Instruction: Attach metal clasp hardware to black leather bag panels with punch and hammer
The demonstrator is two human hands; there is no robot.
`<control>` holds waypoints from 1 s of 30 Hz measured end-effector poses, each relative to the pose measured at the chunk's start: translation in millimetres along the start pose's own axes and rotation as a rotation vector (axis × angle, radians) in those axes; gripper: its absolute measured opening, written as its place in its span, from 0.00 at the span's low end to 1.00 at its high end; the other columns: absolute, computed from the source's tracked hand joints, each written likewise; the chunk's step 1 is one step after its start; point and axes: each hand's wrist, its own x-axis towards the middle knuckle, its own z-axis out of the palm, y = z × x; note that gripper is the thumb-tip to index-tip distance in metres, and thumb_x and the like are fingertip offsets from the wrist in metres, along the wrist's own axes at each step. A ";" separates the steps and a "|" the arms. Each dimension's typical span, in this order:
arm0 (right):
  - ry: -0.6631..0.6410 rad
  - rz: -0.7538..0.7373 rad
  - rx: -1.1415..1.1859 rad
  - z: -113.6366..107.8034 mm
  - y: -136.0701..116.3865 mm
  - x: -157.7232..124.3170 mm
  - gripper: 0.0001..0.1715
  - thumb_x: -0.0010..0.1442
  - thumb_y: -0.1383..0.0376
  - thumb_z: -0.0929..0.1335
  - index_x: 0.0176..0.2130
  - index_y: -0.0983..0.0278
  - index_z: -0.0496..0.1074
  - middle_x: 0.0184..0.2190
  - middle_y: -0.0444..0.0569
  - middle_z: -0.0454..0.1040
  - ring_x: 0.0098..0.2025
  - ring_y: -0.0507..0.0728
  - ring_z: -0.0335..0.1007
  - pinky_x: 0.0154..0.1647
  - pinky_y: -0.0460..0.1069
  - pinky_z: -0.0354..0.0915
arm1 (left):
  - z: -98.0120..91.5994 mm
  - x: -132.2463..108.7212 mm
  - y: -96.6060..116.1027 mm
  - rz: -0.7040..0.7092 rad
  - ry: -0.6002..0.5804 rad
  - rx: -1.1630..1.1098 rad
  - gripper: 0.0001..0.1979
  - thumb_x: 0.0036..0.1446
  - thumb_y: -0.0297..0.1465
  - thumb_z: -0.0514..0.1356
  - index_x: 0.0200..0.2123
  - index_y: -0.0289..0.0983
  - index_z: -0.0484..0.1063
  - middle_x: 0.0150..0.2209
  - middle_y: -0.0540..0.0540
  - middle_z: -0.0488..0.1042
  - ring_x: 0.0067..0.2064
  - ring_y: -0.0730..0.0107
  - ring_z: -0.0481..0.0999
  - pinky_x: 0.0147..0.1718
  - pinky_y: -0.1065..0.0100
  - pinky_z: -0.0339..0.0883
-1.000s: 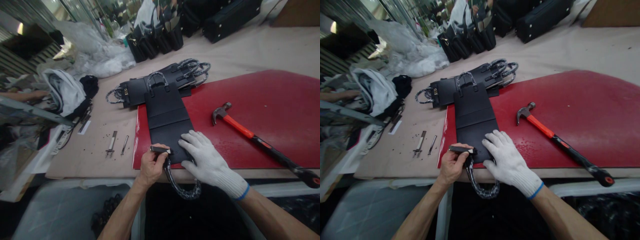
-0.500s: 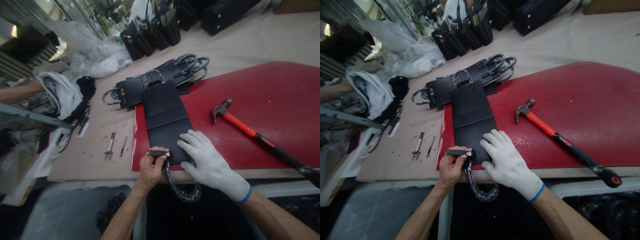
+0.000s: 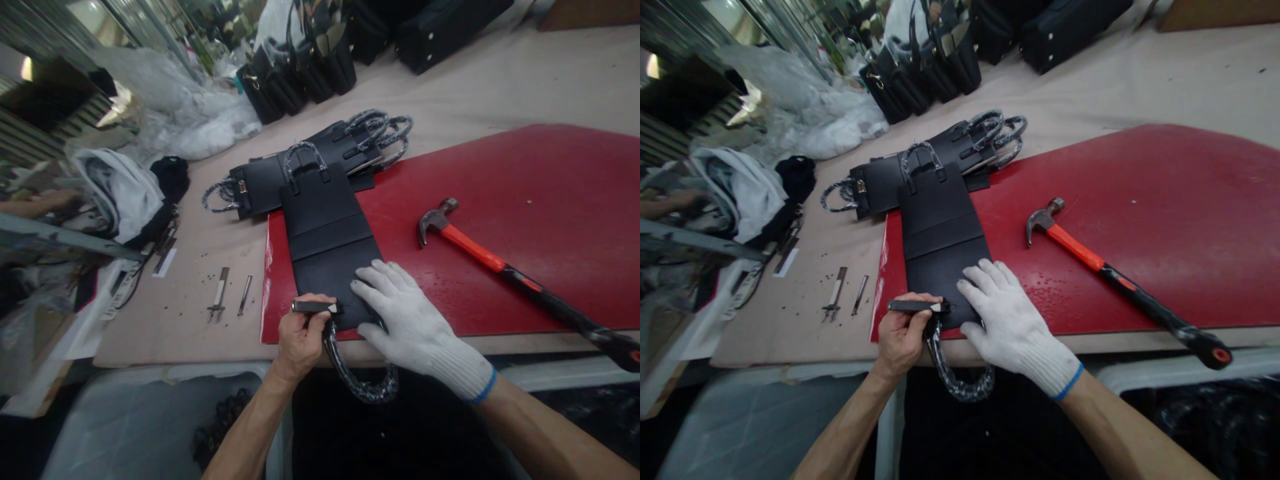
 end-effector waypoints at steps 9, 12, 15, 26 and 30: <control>-0.009 0.001 -0.007 -0.5 -0.6 -0.5 0.35 0.54 0.64 0.72 0.61 0.66 0.72 0.65 0.58 0.67 0.70 0.73 0.54 0.71 0.70 0.50 | 1.4 8.7 7.3 0.174 -0.013 0.147 0.07 0.64 0.27 0.58 0.43 0.38 0.74 0.41 0.44 0.81 0.45 0.63 0.82 0.49 0.62 0.76; -0.003 0.003 0.007 -1.9 -0.9 0.2 0.35 0.54 0.64 0.72 0.60 0.66 0.72 0.64 0.59 0.68 0.69 0.73 0.55 0.71 0.70 0.50 | 3.0 11.7 10.4 0.214 -0.032 0.160 0.07 0.63 0.25 0.57 0.44 0.38 0.73 0.41 0.44 0.80 0.44 0.64 0.82 0.48 0.64 0.76; 0.001 -0.004 0.009 -2.1 -1.2 0.8 0.35 0.53 0.65 0.72 0.60 0.68 0.72 0.64 0.60 0.68 0.69 0.74 0.55 0.71 0.70 0.50 | 3.9 12.9 12.1 0.200 -0.032 0.120 0.07 0.62 0.26 0.59 0.44 0.38 0.72 0.41 0.44 0.79 0.44 0.64 0.81 0.48 0.64 0.75; 0.310 0.217 0.123 -44.6 28.8 -16.6 0.25 0.64 0.59 0.66 0.58 0.63 0.72 0.60 0.58 0.72 0.63 0.65 0.67 0.65 0.61 0.63 | 5.3 19.9 11.4 0.113 -0.086 0.063 0.05 0.61 0.26 0.59 0.40 0.38 0.72 0.38 0.46 0.79 0.40 0.67 0.80 0.43 0.67 0.73; 0.166 0.517 -0.293 -80.2 64.6 -34.1 0.29 0.65 0.55 0.64 0.57 0.70 0.72 0.58 0.63 0.73 0.58 0.70 0.69 0.61 0.61 0.65 | 6.9 19.2 10.4 0.131 -0.063 0.064 0.05 0.60 0.26 0.59 0.41 0.38 0.72 0.37 0.46 0.78 0.39 0.67 0.80 0.43 0.67 0.74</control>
